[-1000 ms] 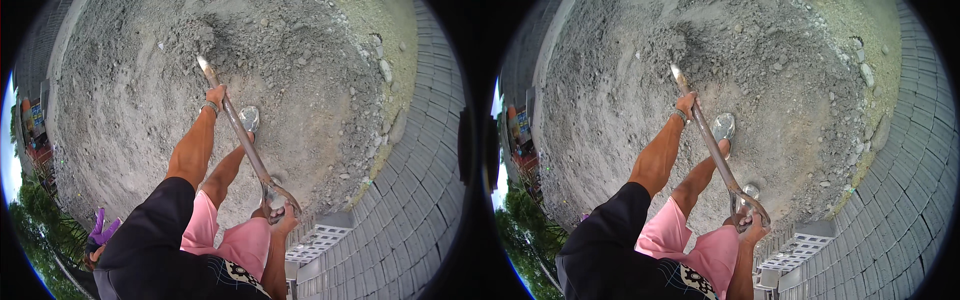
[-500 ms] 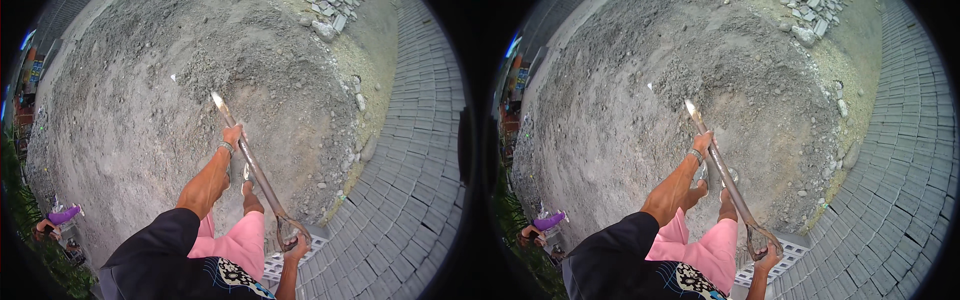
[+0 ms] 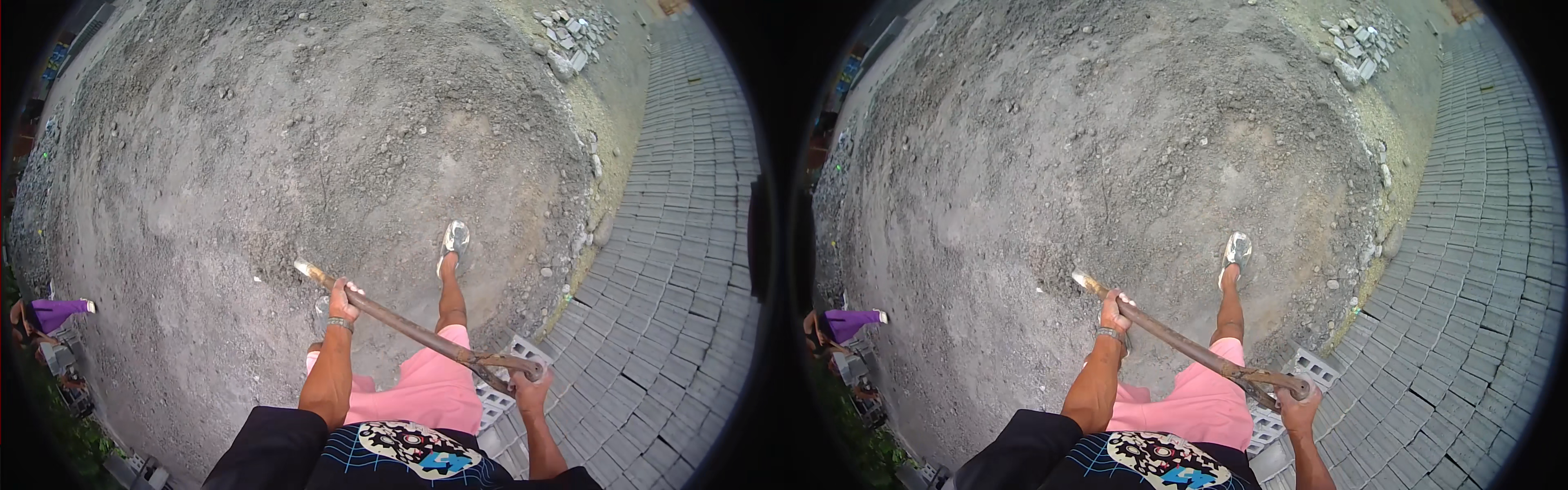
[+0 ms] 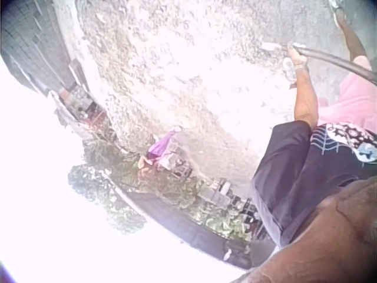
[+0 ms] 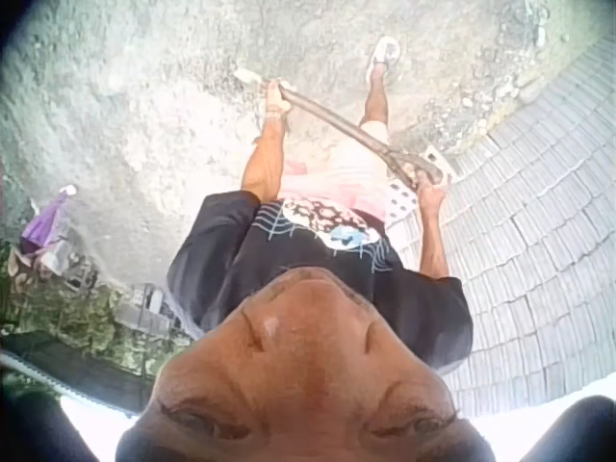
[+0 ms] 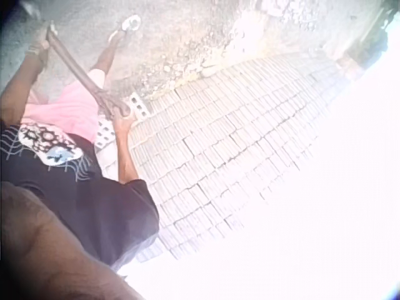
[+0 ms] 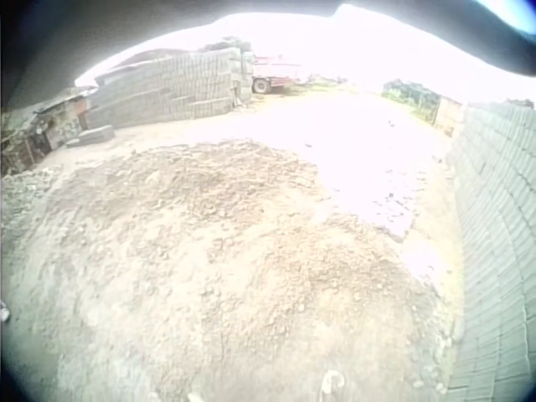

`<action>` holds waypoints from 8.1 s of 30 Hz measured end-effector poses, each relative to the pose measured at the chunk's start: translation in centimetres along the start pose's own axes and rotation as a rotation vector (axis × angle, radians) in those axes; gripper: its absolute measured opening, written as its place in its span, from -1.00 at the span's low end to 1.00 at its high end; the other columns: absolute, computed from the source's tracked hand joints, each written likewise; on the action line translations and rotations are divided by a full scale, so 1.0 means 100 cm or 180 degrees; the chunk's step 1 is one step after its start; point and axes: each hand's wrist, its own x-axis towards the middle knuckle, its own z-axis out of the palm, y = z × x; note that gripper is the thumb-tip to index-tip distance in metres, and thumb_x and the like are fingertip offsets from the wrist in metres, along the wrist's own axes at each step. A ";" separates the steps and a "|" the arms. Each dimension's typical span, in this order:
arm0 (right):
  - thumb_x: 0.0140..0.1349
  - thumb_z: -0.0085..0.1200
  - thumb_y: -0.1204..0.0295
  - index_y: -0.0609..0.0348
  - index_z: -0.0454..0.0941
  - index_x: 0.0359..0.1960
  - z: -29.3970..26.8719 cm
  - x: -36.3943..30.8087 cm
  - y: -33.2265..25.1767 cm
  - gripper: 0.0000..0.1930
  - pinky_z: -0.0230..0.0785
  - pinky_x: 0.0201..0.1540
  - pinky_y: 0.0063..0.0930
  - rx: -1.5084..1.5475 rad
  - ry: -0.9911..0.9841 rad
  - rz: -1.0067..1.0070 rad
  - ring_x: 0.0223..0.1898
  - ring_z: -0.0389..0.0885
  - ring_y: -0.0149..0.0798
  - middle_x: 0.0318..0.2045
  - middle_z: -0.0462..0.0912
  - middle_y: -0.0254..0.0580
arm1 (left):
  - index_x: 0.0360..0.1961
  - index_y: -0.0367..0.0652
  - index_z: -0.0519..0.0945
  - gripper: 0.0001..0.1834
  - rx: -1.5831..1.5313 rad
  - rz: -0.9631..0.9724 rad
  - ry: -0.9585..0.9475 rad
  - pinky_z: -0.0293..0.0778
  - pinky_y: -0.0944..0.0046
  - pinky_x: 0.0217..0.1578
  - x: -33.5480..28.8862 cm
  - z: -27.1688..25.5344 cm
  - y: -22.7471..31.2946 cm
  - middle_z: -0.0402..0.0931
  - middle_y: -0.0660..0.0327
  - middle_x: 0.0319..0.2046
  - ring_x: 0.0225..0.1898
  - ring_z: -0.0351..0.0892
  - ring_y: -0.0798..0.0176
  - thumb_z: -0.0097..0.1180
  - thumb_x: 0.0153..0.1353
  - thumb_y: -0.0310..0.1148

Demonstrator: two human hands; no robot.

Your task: The person shovels gravel on the ground using a shovel.

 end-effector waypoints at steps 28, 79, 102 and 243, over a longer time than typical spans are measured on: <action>0.04 0.18 0.52 0.35 0.54 -0.15 0.047 -0.047 0.045 -0.70 0.30 -0.68 -0.48 0.1591 -0.0867 0.1275 -0.76 0.38 -0.39 -0.76 0.40 -0.33 | -0.36 -0.23 0.41 -0.86 0.1210 0.0112 0.0027 0.50 0.04 -0.42 -0.038 -0.041 0.042 0.40 0.14 -0.56 -0.50 0.47 0.10 0.03 0.21 -0.37; 0.08 0.00 0.49 0.05 0.46 -0.41 0.047 0.181 -0.018 -0.95 0.33 -0.60 -0.27 0.3978 0.0942 0.2349 -0.74 0.35 -0.22 -0.73 0.34 -0.31 | -0.48 -0.19 0.49 -0.87 0.3485 -0.0536 -0.0118 0.42 0.23 -0.68 0.015 0.334 -0.235 0.45 0.20 -0.64 -0.67 0.46 0.27 0.11 0.14 -0.39; 0.13 0.00 0.46 0.01 0.41 -0.47 0.023 0.197 0.014 -0.95 0.31 -0.64 -0.25 0.4068 0.0670 0.2152 -0.78 0.33 -0.23 -0.76 0.33 -0.34 | -0.45 -0.27 0.48 -0.86 0.3476 -0.0305 0.0040 0.45 0.20 -0.64 0.002 0.344 -0.251 0.45 0.16 -0.63 -0.66 0.47 0.21 0.08 0.15 -0.41; 0.13 0.02 0.51 0.14 0.41 -0.40 -0.012 0.392 0.046 -0.95 0.29 -0.69 -0.43 0.5296 0.1782 0.2095 -0.76 0.31 -0.34 -0.72 0.32 -0.34 | -0.43 -0.26 0.45 -0.81 0.4766 -0.0202 -0.0860 0.47 0.17 -0.67 0.083 0.449 -0.433 0.45 0.17 -0.63 -0.69 0.47 0.21 0.04 0.22 -0.35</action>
